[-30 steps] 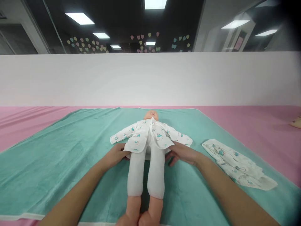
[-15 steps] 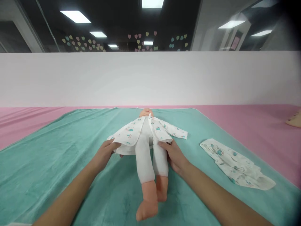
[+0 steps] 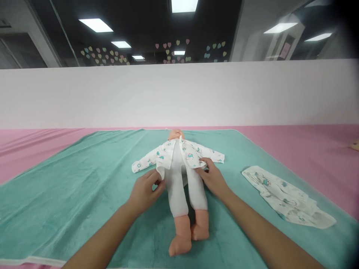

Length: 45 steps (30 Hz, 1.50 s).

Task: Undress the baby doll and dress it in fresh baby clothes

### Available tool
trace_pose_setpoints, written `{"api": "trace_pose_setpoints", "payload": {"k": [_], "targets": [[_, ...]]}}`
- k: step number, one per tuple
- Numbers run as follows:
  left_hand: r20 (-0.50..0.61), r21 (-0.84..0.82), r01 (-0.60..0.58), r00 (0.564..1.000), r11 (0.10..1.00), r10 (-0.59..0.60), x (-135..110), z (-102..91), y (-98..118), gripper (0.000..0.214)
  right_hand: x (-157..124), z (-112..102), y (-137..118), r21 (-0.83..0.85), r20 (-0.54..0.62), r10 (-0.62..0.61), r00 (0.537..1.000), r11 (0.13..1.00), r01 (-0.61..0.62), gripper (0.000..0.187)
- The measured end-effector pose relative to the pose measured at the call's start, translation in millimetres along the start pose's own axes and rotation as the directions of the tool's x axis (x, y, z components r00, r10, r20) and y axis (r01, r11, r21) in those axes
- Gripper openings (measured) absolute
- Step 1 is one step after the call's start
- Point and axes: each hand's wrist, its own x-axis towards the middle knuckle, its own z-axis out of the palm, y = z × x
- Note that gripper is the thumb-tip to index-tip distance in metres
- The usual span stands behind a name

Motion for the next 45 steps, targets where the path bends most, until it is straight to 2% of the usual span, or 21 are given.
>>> {"api": "trace_pose_setpoints", "payload": {"k": [2, 3, 5, 7, 9, 12, 16, 19, 23, 25, 27, 29, 31, 33, 35, 37, 39, 41, 43, 45], "targets": [[-0.031, 0.018, -0.038, 0.999, 0.999, 0.038, -1, -0.2, 2, 0.019, 2, -7, -1, -0.163, -0.009, -0.04, 0.999, 0.986, 0.038, 0.027], [-0.013, 0.046, -0.035, 0.999, 0.998, 0.035, -2, 0.1, 4, 0.019, 2, -10, -2, -0.225, -0.017, -0.066, 0.998, 0.972, 0.06, 0.023], [0.077, 0.122, 0.044, 0.996, 0.991, -0.054, -3, 2.2, 11, 0.024, 2, -14, -4, -0.325, -0.032, -0.118, 0.993, 0.94, 0.101, 0.018], [0.19, 0.173, 0.157, 0.963, 0.972, -0.189, -4, 5.4, 19, 0.033, -1, -18, -8, -0.399, -0.037, -0.186, 0.982, 0.903, 0.157, 0.014], [0.278, 0.143, 0.227, 0.925, 0.963, -0.26, -3, 8.3, 24, 0.04, -5, -23, -14, -0.442, -0.012, -0.281, 0.96, 0.862, 0.247, 0.014], [0.314, 0.05, 0.279, 0.907, 0.959, -0.28, 0, 10.6, 24, 0.045, -9, -30, -20, -0.465, 0.119, -0.374, 0.92, 0.798, 0.384, 0.018], [0.331, 0.015, 0.302, 0.898, 0.953, -0.29, 2, 12.0, 20, 0.048, -6, -33, -17, -0.416, 0.347, -0.338, 0.875, 0.781, 0.466, 0.025], [0.329, 0.015, 0.297, 0.9, 0.955, -0.285, 1, 13.0, 19, 0.048, -4, -31, -15, -0.384, 0.402, -0.349, 0.847, 0.776, 0.501, 0.031], [0.225, 0.057, 0.294, 0.927, 0.954, -0.299, -1, 13.3, 17, 0.044, -6, -26, -18, -0.35, 0.33, -0.433, 0.839, 0.769, 0.535, 0.035], [0.117, 0.108, 0.272, 0.952, 0.956, -0.284, -3, 13.4, 13, 0.039, -8, -23, -21, -0.29, 0.257, -0.523, 0.812, 0.76, 0.581, 0.024], [-0.008, 0.16, 0.196, 0.98, 0.967, -0.197, -4, 13.9, 9, 0.03, -9, -19, -23, -0.231, 0.185, -0.594, 0.783, 0.748, 0.622, 0.01], [-0.117, 0.206, 0.071, 0.992, 0.976, -0.047, -4, 15.2, 5, 0.018, -10, -15, -22, -0.2, 0.159, -0.605, 0.781, 0.754, 0.625, 0.028], [-0.193, 0.269, -0.024, 0.978, 0.963, 0.078, -2, 16.7, 4, 0.008, -10, -12, -20, -0.198, 0.193, -0.581, 0.79, 0.766, 0.612, 0.043], [-0.243, 0.342, -0.039, 0.962, 0.939, 0.128, 0, 17.8, 2, 0.021, -9, -10, -18, -0.204, 0.24, -0.569, 0.786, 0.762, 0.614, 0.045], [-0.292, 0.367, 0.021, 0.952, 0.93, 0.093, 2, 17.9, -1, 0.038, -7, -10, -15, -0.182, 0.244, -0.576, 0.78, 0.763, 0.621, 0.044], [-0.322, 0.322, 0.113, 0.947, 0.94, -0.004, 3, 16.9, -5, 0.042, -7, -10, -12, -0.127, 0.21, -0.571, 0.794, 0.789, 0.601, 0.045], [-0.259, 0.241, 0.194, 0.957, 0.951, -0.13, 3, 15.5, -10, 0.026, -6, -12, -10, -0.084, 0.17, -0.552, 0.816, 0.817, 0.57, 0.042], [-0.135, 0.158, 0.274, 0.958, 0.949, -0.255, 3, 14.2, -12, 0.015, -6, -14, -8, -0.077, 0.121, -0.534, 0.837, 0.835, 0.544, 0.039], [-0.07, 0.071, 0.349, 0.936, 0.934, -0.344, 3, 13.7, -9, 0.021, -5, -15, -7, -0.089, 0.054, -0.528, 0.847, 0.843, 0.531, 0.036], [-0.079, -0.008, 0.373, 0.925, 0.928, -0.372, 4, 13.9, -1, 0.023, -4, -16, -5, -0.097, -0.006, -0.53, 0.848, 0.844, 0.527, 0.035]]}}
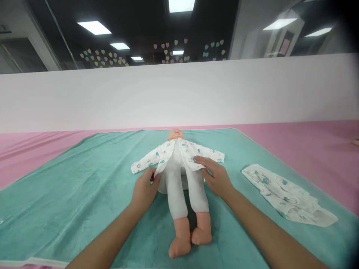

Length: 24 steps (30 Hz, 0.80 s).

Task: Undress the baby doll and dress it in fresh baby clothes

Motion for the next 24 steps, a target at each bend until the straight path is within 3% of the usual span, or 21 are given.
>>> {"api": "trace_pose_setpoints", "payload": {"k": [4, 8, 12, 14, 17, 22, 24], "targets": [[-0.039, -0.033, -0.146, 0.989, 0.989, 0.145, 1, 2.3, 24, 0.021, 0, 3, 2, 0.018, 0.0, -0.034, 0.999, 0.999, 0.034, 0.034], [-0.079, 0.043, -0.377, 0.922, 0.925, 0.38, 12, 9.3, 54, 0.016, -1, 5, 5, 0.045, 0.04, -0.065, 0.997, 0.997, 0.063, 0.035], [0.069, 0.15, -0.552, 0.833, 0.82, 0.549, 18, 18.3, 75, 0.009, 0, -1, 10, 0.043, -0.006, -0.062, 0.998, 0.997, 0.062, 0.031], [0.125, 0.174, -0.572, 0.82, 0.801, 0.559, 16, 20.0, 77, 0.01, 2, -4, 12, 0.057, 0.011, -0.088, 0.996, 0.995, 0.087, 0.028], [0.139, 0.18, -0.547, 0.837, 0.817, 0.53, 10, 17.8, 69, 0.011, 3, -7, 12, 0.071, 0.066, -0.128, 0.99, 0.99, 0.123, 0.022], [0.088, 0.066, -0.551, 0.834, 0.832, 0.545, 7, 13.5, 55, 0.008, 4, -8, 9, 0.101, 0.093, -0.082, 0.992, 0.992, 0.072, 0.014], [0.014, -0.033, -0.551, 0.834, 0.834, 0.552, 7, 14.7, 53, 0.008, 4, -7, 8, 0.13, 0.113, -0.044, 0.993, 0.991, 0.029, 0.017]]}}
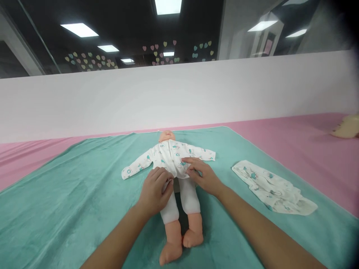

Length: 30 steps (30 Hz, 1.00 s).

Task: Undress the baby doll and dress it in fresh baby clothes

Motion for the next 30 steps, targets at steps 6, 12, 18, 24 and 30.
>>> {"api": "trace_pose_setpoints", "payload": {"k": [6, 12, 18, 24, 30], "targets": [[-0.133, -0.064, 0.098, 0.985, 0.993, -0.106, 1, 8.3, -7, 0.029, -2, 8, -6, -0.09, 0.021, -0.03, 0.999, 0.995, 0.031, 0.023], [0.001, 0.019, 0.157, 0.988, 0.987, -0.157, 2, 10.6, -14, 0.023, 0, 15, -11, -0.174, 0.21, -0.018, 0.978, 0.983, 0.055, 0.039], [-0.049, 0.083, 0.114, 0.993, 0.99, -0.111, 3, 12.1, -13, 0.012, 1, 15, -9, -0.223, 0.219, 0.001, 0.976, 0.974, 0.049, 0.034], [-0.085, 0.109, 0.131, 0.989, 0.985, -0.122, 2, 15.2, -10, 0.005, 1, 16, -9, -0.219, 0.214, 0.007, 0.977, 0.975, 0.041, 0.032], [-0.236, -0.058, 0.141, 0.96, 0.988, -0.151, 1, 13.9, -4, 0.006, 0, 16, -9, -0.209, 0.214, 0.006, 0.977, 0.977, 0.039, 0.033]]}}
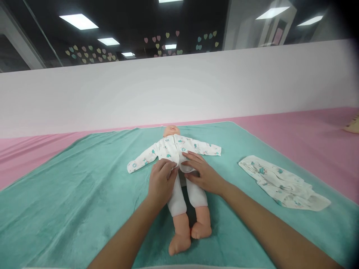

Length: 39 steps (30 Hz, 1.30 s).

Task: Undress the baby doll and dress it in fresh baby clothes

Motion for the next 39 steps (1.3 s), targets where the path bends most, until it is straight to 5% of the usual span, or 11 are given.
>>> {"api": "trace_pose_setpoints", "payload": {"k": [7, 12, 22, 29, 33, 36, 39], "targets": [[0.017, -0.167, -0.029, 0.999, 0.985, 0.033, -1, 1.9, 3, 0.007, 0, 0, -1, -0.009, 0.004, 0.005, 1.0, 1.0, -0.005, 0.031], [0.144, -0.126, -0.024, 0.989, 0.992, 0.042, -2, 6.1, 0, 0.019, 1, 0, -1, 0.01, -0.001, -0.015, 1.0, 1.0, 0.015, 0.025], [0.227, -0.063, -0.067, 0.971, 0.996, 0.079, 0, 1.0, 2, 0.02, -1, -1, 5, 0.035, -0.02, -0.057, 0.998, 0.998, 0.057, 0.028], [0.233, -0.076, -0.037, 0.971, 0.996, 0.054, 1, -2.4, 6, 0.017, 0, -18, 11, 0.074, -0.188, 0.102, 0.977, 0.993, -0.089, 0.024], [0.216, -0.089, -0.053, 0.974, 0.995, 0.072, -1, -1.6, 5, 0.015, -3, -42, 32, -0.243, -0.281, 0.364, 0.888, 0.868, -0.433, 0.025], [0.198, -0.094, -0.075, 0.976, 0.993, 0.092, -1, -1.0, 4, 0.015, -10, -57, 54, -0.437, -0.226, 0.659, 0.717, 0.59, -0.679, 0.028], [0.195, -0.092, -0.09, 0.975, 0.992, 0.107, -2, -1.1, 5, 0.015, -18, -66, 71, -0.488, -0.223, 0.798, 0.56, 0.406, -0.773, 0.031]]}}
